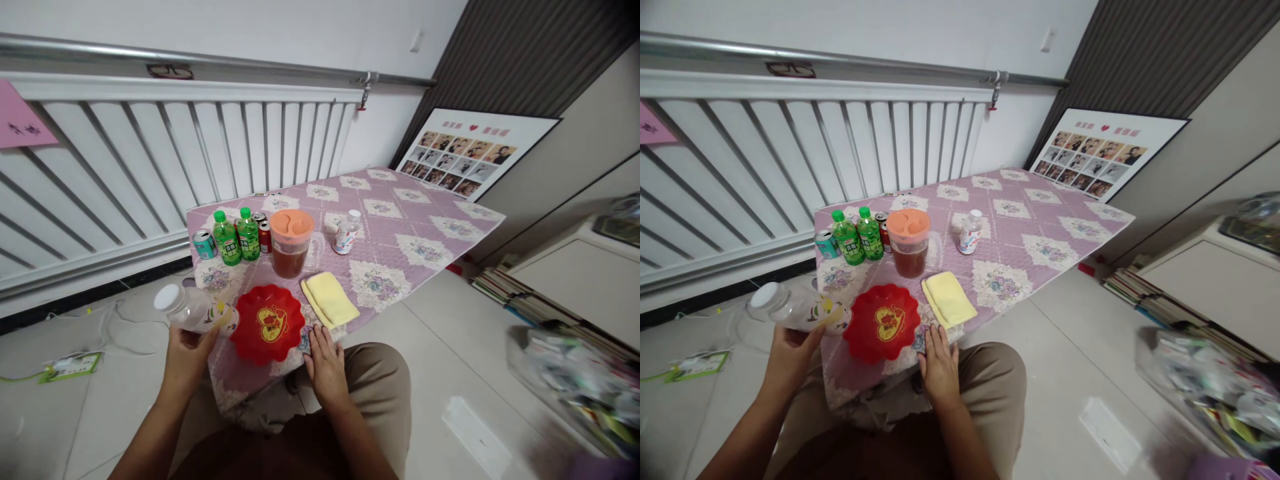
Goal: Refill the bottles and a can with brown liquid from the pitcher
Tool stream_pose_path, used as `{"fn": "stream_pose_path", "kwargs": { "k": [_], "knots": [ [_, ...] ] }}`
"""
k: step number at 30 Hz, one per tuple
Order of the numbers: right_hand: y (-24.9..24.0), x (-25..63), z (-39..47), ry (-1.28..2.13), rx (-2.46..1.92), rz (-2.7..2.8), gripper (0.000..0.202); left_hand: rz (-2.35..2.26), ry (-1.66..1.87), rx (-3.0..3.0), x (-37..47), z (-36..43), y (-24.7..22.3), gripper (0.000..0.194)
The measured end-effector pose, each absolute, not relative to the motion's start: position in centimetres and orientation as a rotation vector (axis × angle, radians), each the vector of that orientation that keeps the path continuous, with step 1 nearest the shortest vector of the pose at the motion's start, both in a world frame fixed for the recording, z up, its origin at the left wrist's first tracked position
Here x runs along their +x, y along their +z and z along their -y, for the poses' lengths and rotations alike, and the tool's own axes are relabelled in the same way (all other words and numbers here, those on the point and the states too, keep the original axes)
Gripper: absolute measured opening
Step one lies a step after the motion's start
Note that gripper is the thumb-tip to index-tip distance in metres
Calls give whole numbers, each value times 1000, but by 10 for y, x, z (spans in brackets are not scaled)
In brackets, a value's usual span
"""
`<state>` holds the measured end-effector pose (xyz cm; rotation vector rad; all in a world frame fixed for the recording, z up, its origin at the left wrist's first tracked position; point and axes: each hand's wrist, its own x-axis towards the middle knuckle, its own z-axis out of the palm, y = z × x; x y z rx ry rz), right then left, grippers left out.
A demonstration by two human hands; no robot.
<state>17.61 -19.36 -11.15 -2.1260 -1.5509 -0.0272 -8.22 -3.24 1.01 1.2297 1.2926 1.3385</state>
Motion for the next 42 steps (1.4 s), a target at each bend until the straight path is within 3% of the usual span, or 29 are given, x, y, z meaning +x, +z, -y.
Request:
{"fn": "stream_pose_path", "kwargs": {
  "k": [11, 16, 28, 36, 42],
  "knots": [
    [-105, 175, 197, -99, -2039, 1450, 46, -1187, 1217, 1341, -62, 36, 1, 67],
    [-60, 178, 188, -121, -1784, 1361, 41, -1129, 1059, 1599, -49, 49, 1, 67],
    [46, 139, 139, 291, -1513, 1242, 48, -959, 1018, 2024, -18, 58, -9, 76],
    [53, 139, 124, 237, -1532, 1138, 47, -950, 935, 2116, -14, 55, -14, 71],
    [46, 140, 124, 207, -1559, 1145, 38, -961, 855, 2189, -13, 56, -19, 81]
  ]
}}
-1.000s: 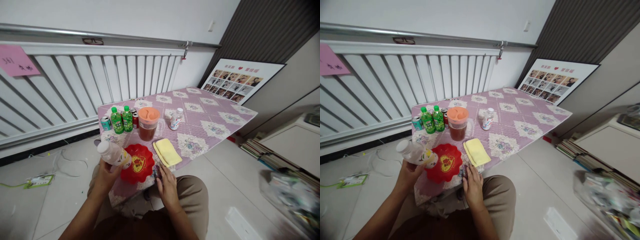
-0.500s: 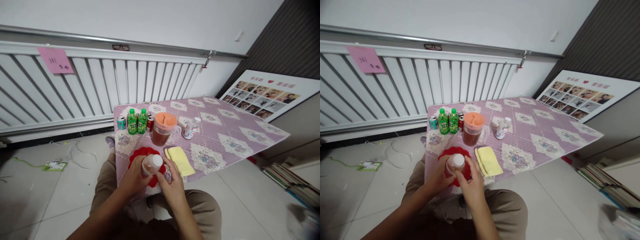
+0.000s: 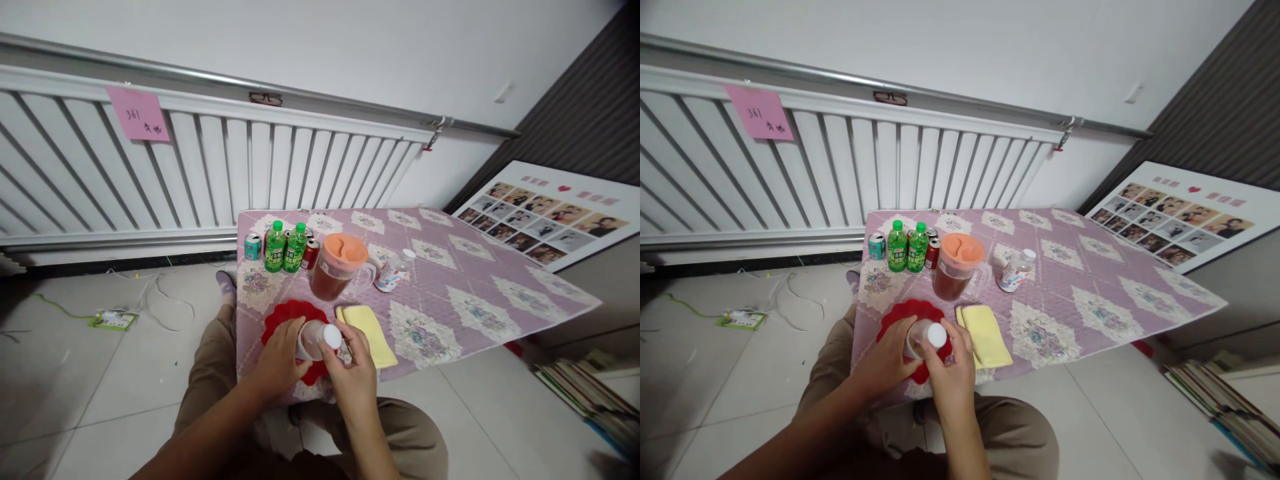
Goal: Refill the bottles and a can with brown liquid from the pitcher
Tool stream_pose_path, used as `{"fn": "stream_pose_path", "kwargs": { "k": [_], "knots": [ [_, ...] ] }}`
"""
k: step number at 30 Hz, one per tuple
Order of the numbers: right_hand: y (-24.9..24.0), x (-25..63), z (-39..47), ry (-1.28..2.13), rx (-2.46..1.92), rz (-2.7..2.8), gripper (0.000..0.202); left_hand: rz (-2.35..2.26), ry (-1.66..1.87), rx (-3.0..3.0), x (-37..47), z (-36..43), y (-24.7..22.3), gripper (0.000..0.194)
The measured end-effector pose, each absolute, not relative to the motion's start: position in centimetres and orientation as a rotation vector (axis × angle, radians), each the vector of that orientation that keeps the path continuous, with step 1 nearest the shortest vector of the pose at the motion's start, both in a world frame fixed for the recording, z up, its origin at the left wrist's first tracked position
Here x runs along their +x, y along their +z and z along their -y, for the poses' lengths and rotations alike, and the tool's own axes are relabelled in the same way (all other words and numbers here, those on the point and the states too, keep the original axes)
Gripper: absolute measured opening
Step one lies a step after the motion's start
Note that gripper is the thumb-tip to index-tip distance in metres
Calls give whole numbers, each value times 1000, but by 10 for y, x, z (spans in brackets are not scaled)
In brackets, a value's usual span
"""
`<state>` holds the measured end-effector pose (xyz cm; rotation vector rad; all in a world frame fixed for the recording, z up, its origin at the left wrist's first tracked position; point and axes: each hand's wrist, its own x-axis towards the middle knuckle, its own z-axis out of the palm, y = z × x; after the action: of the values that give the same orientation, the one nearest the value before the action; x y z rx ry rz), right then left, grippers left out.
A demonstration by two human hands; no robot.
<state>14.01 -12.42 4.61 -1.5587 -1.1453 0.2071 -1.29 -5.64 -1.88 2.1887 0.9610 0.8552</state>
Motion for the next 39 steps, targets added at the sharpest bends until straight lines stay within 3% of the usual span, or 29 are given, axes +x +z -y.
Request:
{"fn": "stream_pose_path", "kwargs": {
  "k": [12, 20, 26, 39],
  "knots": [
    [36, 134, 113, 114, -1561, 1209, 36, -906, 857, 2076, -8, 52, -21, 91],
    [39, 137, 101, 247, -1605, 1160, 50, -838, 894, 1908, -5, 46, -3, 74],
    [47, 131, 96, 292, -1635, 1141, 37, -858, 888, 1851, -7, 45, -1, 76],
    [46, 132, 82, 232, -1611, 1239, 32, -872, 870, 1820, -4, 39, -3, 80]
  ]
}}
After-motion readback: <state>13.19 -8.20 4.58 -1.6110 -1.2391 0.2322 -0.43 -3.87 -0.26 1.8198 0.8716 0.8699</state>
